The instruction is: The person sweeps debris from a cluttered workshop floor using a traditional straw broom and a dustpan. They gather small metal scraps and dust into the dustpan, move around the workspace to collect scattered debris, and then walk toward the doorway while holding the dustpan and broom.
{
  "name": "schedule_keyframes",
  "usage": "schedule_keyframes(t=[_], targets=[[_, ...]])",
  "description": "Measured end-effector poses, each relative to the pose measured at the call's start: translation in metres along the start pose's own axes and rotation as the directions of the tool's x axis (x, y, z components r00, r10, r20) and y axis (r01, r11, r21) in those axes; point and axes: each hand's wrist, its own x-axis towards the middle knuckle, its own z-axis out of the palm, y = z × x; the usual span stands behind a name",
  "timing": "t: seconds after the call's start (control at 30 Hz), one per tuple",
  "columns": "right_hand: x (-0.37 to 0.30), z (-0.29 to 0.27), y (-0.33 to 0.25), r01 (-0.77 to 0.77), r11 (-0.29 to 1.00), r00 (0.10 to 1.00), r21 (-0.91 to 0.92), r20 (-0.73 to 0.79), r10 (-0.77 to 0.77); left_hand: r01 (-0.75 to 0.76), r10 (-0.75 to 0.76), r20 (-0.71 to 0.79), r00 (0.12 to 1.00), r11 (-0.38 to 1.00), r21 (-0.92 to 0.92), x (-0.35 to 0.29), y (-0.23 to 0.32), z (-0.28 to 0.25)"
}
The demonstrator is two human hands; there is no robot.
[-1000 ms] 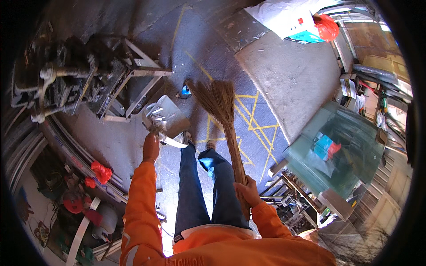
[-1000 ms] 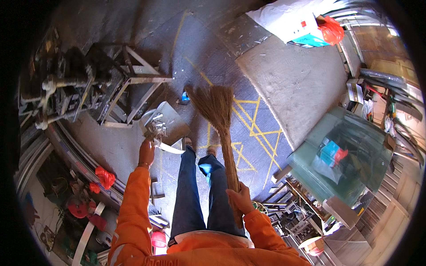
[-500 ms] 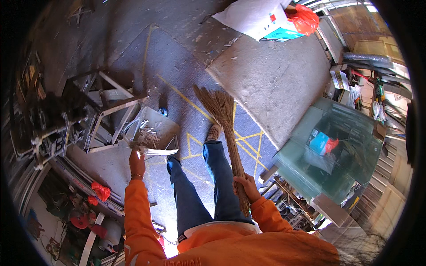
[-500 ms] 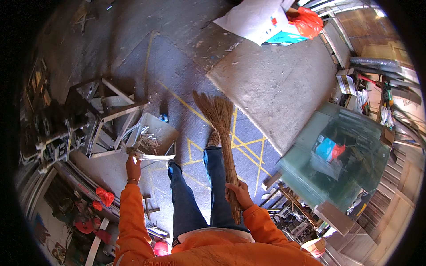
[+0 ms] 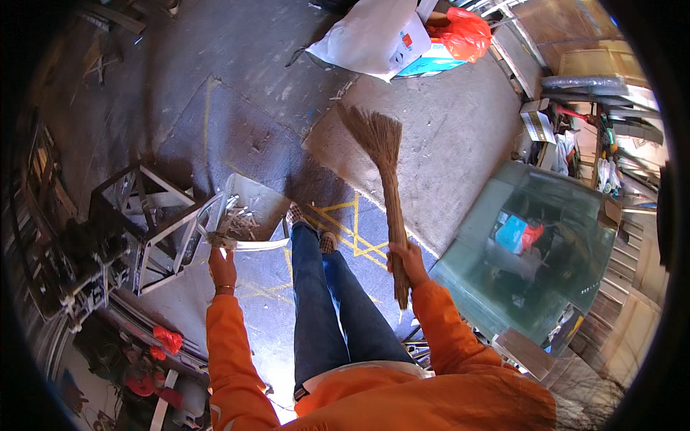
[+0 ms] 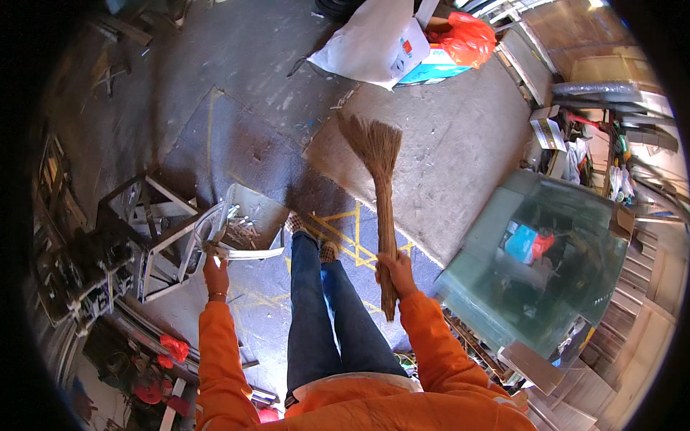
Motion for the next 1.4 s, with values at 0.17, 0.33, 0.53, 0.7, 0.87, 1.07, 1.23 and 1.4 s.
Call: schedule_keyframes(t=[0.17,0.33,0.53,0.7,0.87,1.07,1.23,1.4], targets=[[0.112,0.039,-0.063,0.022,0.99,0.998,0.137,-0.069,-0.013,0.002,-0.002,0.0,1.0,0.997,0.072,0.059,0.034,0.028],[0.194,0.072,-0.061,0.009,0.999,0.989,0.04,-0.146,-0.003,-0.015,0.011,0.051,0.999,0.997,0.082,0.12,0.062,0.056],[0.11,0.131,-0.048,-0.127,0.992,0.991,0.009,0.034,0.127,0.044,-0.048,0.017,0.999,0.978,0.202,0.179,0.044,0.07],[0.051,0.118,-0.069,-0.186,0.979,0.982,0.084,0.042,0.183,0.045,-0.058,0.046,0.997,0.97,0.24,0.213,0.047,0.081],[0.046,0.107,-0.067,-0.151,0.982,0.982,0.112,-0.099,0.162,0.073,-0.103,0.086,0.991,0.952,0.297,0.23,0.042,0.079],[0.058,0.114,-0.036,-0.174,0.984,0.979,0.026,-0.101,0.175,-0.011,-0.022,0.086,0.996,0.929,0.371,0.233,0.031,0.077],[0.037,0.139,-0.046,-0.265,0.964,0.964,0.001,0.007,0.265,0.005,-0.018,0.051,0.999,0.968,0.253,0.227,0.031,0.068],[0.038,0.136,-0.068,-0.142,0.99,0.99,0.009,0.008,0.142,0.031,-0.05,0.052,0.997,0.945,0.325,0.228,0.032,0.059]])
